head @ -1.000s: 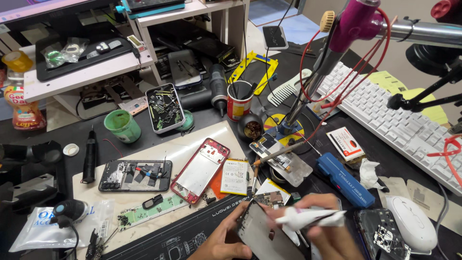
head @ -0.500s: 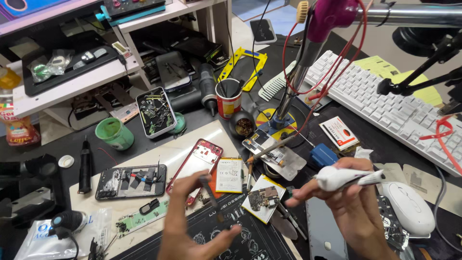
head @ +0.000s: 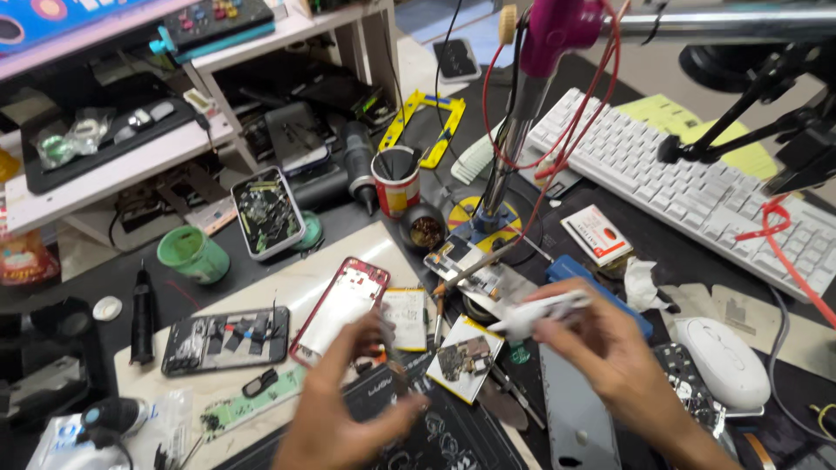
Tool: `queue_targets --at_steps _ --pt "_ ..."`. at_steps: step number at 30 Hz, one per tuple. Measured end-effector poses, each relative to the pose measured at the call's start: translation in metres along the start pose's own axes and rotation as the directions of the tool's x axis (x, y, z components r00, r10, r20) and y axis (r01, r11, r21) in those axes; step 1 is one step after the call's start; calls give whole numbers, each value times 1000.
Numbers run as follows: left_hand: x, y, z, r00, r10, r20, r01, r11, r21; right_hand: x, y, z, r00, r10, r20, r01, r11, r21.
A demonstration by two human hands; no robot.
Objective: The person disassembles mobile phones, handling screens, batteries, and internal circuit boards, and then uses a tube of adhesive and a screwdriver to work on a phone screen assembly.
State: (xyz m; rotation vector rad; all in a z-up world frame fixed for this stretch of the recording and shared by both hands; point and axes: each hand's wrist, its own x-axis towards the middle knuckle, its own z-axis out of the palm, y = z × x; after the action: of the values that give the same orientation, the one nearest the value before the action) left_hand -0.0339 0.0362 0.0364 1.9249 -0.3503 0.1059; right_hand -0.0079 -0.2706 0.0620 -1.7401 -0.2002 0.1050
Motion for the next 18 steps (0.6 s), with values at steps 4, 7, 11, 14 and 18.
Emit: queue_targets --at_steps 4,7,11,14,18 --pt "-4 4 -21 909 -414 51 292 544 -787 8 4 16 894 204 400 -78 948 -309" --pt "-3 8 -3 858 -480 181 391 385 -836 -2 10 37 815 388 431 -167 869 -466" --pt "-4 2 33 877 -365 312 379 128 -916 -7 10 42 841 420 340 -11 642 -767" --pt "-11 -10 52 831 -398 390 473 135 -871 -7 1 32 932 52 358 222 700 -679" --pt "-29 -32 80 835 -163 525 515 -102 -851 -12 -7 33 931 -213 295 340 796 -500"
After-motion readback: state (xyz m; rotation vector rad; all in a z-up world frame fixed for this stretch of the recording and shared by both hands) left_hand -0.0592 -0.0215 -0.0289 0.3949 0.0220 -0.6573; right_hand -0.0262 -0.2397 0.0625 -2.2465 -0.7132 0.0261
